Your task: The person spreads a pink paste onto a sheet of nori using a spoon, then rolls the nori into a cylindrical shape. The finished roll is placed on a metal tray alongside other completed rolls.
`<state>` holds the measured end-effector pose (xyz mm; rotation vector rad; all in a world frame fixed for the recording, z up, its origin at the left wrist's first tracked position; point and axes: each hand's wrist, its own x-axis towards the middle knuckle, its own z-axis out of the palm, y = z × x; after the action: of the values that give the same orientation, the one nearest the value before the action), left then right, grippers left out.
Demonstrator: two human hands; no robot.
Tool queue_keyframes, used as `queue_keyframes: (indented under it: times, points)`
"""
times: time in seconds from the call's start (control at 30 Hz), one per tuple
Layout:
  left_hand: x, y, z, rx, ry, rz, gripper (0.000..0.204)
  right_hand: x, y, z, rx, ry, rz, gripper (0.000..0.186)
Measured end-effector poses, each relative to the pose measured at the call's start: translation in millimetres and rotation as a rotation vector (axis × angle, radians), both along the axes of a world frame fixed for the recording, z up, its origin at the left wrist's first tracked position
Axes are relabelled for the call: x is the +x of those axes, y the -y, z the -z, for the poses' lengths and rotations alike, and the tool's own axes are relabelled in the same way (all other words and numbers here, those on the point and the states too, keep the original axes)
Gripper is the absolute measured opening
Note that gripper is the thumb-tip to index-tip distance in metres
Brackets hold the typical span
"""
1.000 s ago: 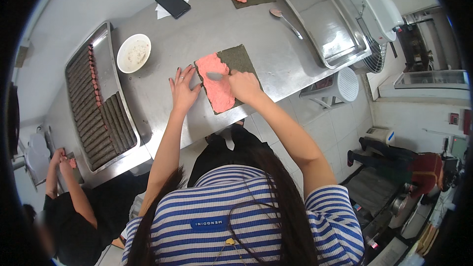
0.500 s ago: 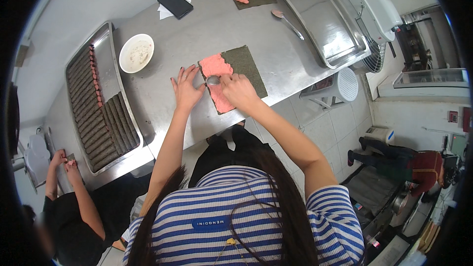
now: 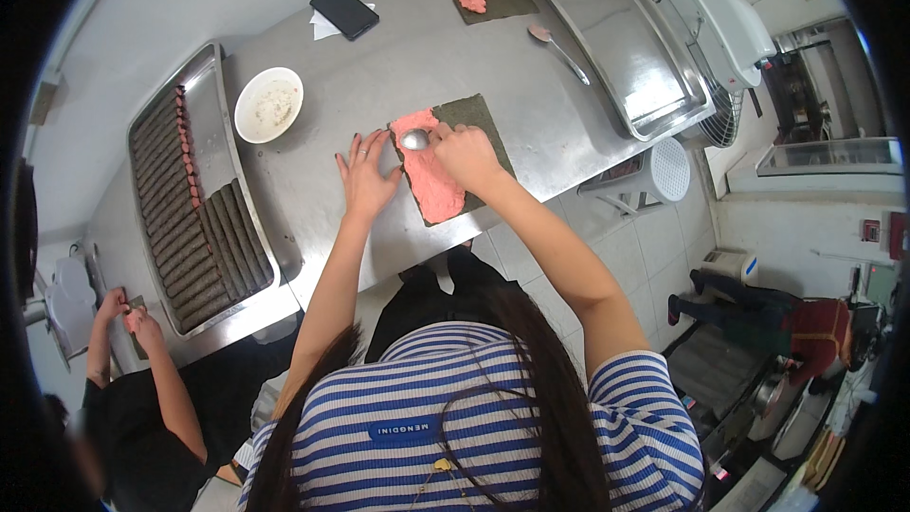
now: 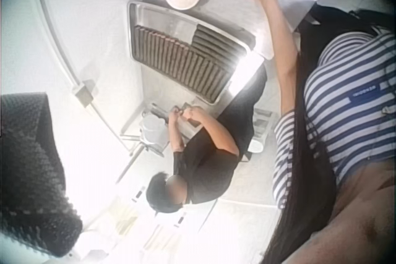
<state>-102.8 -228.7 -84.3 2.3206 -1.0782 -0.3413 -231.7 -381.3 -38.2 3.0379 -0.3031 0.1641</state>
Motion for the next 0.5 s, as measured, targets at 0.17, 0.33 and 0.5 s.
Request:
queue_keyframes:
  times: [0.17,0.33,0.5]
  points:
    - [1,0,-3,0.065,0.051,0.04,0.062,18,5,6,0.001,-0.028,0.052,0.02]
    - [2,3,-10,0.124,0.088,0.067,0.06,24,3,2,0.08,-0.059,0.208,0.014]
    - [4,3,-12,0.172,0.105,0.058,0.061,21,11,-22,0.132,-0.182,0.304,0.014]
